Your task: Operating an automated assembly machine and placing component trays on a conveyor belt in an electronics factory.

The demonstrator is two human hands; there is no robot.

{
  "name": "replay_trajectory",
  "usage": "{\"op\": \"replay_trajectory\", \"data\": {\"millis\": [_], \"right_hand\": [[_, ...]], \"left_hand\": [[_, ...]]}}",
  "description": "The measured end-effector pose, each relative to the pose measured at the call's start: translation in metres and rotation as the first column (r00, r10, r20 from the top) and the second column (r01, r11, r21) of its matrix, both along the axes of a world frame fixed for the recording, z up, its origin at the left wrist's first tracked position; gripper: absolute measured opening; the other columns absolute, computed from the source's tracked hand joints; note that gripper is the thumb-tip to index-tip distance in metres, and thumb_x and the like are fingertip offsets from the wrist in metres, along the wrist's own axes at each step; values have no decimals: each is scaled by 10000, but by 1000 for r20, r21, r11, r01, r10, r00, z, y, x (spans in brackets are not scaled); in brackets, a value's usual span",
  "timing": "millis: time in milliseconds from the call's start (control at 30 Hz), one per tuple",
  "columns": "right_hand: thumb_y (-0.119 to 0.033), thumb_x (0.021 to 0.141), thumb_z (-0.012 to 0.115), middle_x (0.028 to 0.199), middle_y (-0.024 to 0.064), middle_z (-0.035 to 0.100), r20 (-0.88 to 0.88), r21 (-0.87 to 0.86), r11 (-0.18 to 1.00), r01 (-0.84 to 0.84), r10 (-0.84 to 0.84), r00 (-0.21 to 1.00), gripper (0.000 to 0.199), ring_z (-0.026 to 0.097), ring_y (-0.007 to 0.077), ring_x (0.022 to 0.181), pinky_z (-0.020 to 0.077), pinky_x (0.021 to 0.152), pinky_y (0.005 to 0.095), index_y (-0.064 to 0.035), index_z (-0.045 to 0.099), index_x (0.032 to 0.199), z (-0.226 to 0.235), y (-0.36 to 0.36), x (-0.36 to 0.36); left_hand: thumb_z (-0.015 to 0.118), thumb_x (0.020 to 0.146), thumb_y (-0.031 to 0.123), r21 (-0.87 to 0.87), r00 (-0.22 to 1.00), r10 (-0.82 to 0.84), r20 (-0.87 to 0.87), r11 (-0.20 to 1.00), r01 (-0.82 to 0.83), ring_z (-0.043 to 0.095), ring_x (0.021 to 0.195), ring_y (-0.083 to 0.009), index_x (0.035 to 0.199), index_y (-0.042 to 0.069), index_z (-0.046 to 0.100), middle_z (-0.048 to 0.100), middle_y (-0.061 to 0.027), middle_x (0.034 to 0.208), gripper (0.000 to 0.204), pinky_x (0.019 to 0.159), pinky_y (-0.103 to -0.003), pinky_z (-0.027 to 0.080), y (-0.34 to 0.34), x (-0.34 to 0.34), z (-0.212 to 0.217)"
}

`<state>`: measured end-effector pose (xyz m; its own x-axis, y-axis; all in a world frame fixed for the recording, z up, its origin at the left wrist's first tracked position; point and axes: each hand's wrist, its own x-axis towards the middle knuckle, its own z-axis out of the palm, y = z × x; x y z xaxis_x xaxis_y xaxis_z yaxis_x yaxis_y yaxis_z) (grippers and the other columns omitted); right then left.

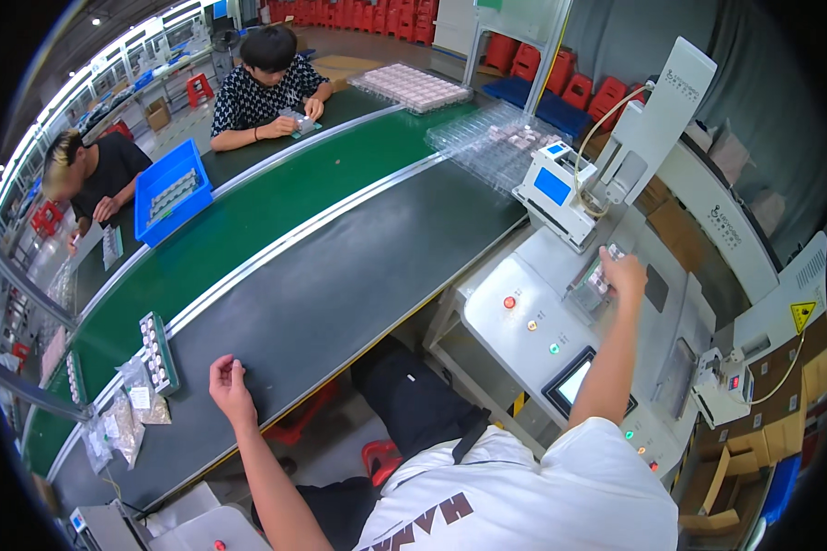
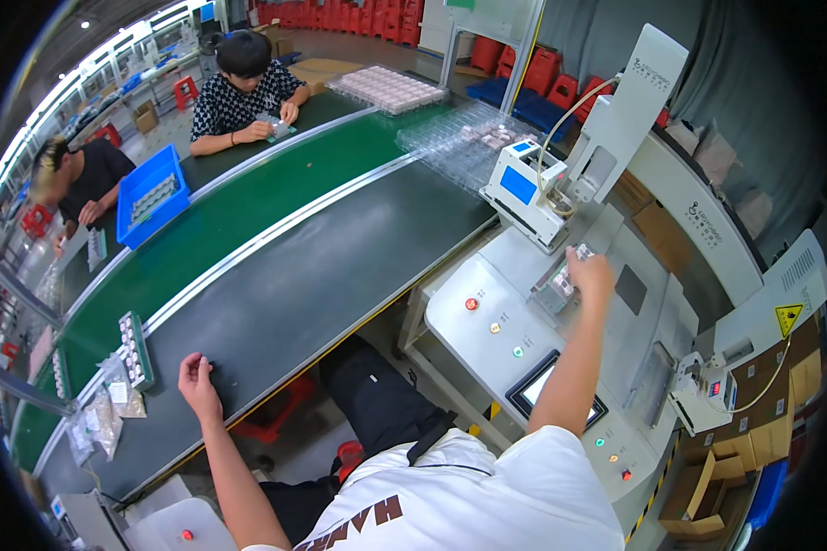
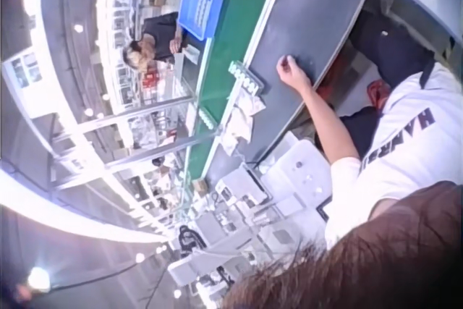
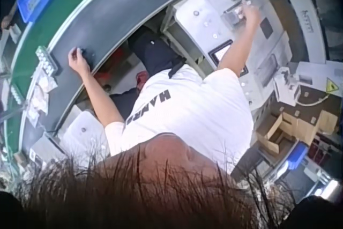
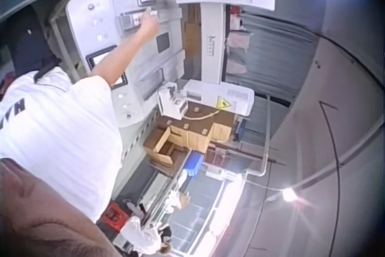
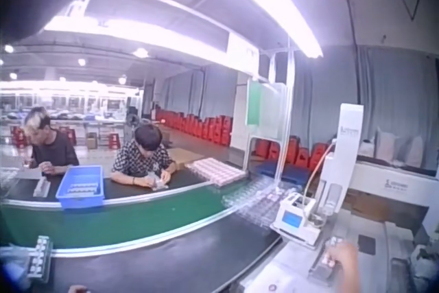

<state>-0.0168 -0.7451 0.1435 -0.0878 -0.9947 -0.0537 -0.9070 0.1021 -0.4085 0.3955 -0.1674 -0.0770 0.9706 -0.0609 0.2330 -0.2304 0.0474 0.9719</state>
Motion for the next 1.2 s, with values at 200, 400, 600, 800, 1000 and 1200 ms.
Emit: {"op": "replay_trajectory", "data": {"millis": [200,400,600,800,1000,1200], "right_hand": [[-313,976,633,916,202,759,-491,-400,804,-440,218,844,317,749,403,865,605,764,484,-14,737,970,15,102,5],[-79,840,629,794,188,747,-601,139,692,-708,627,495,449,761,360,745,596,642,475,93,648,1254,-80,170,-27],[-98,810,651,781,173,747,-566,254,675,-692,684,460,701,750,354,699,587,629,455,173,481,1433,-119,182,-44],[-111,821,662,790,164,745,-544,276,693,-666,684,486,671,748,353,714,591,649,454,167,504,1411,-118,175,-35],[-183,889,663,916,216,743,-503,203,602,-772,741,445,302,761,366,781,601,671,469,57,733,1058,-101,180,-5],[-210,879,675,782,158,744,-236,-74,313,-947,917,322,210,766,363,746,603,635,502,-12,684,947,-102,230,113]], "left_hand": [[672,1011,49,24,1000,19,-14,1000,-19,596,872,-99,1165,-11,660,646,-22,993,166,806,-248,503,1,3,-3],[669,1022,63,71,999,35,-4,997,-35,603,862,-96,1161,-12,677,664,-22,1008,158,805,-239,502,1,2,1],[667,1023,56,86,1000,16,-1,996,-16,607,873,-97,1167,-13,676,666,-27,1014,160,802,-242,508,-1,1,-1],[665,1023,54,87,1000,19,0,996,-19,601,862,-94,1161,-15,680,660,-25,999,155,802,-238,502,-3,2,0],[668,1021,61,73,999,34,2,997,-34,598,841,-90,1152,-12,687,662,-22,996,151,789,-235,497,3,0,-1],[667,1015,53,126,999,22,26,992,-25,593,807,-90,1108,-8,679,658,-15,951,112,752,-238,497,-7,-2,1]]}}
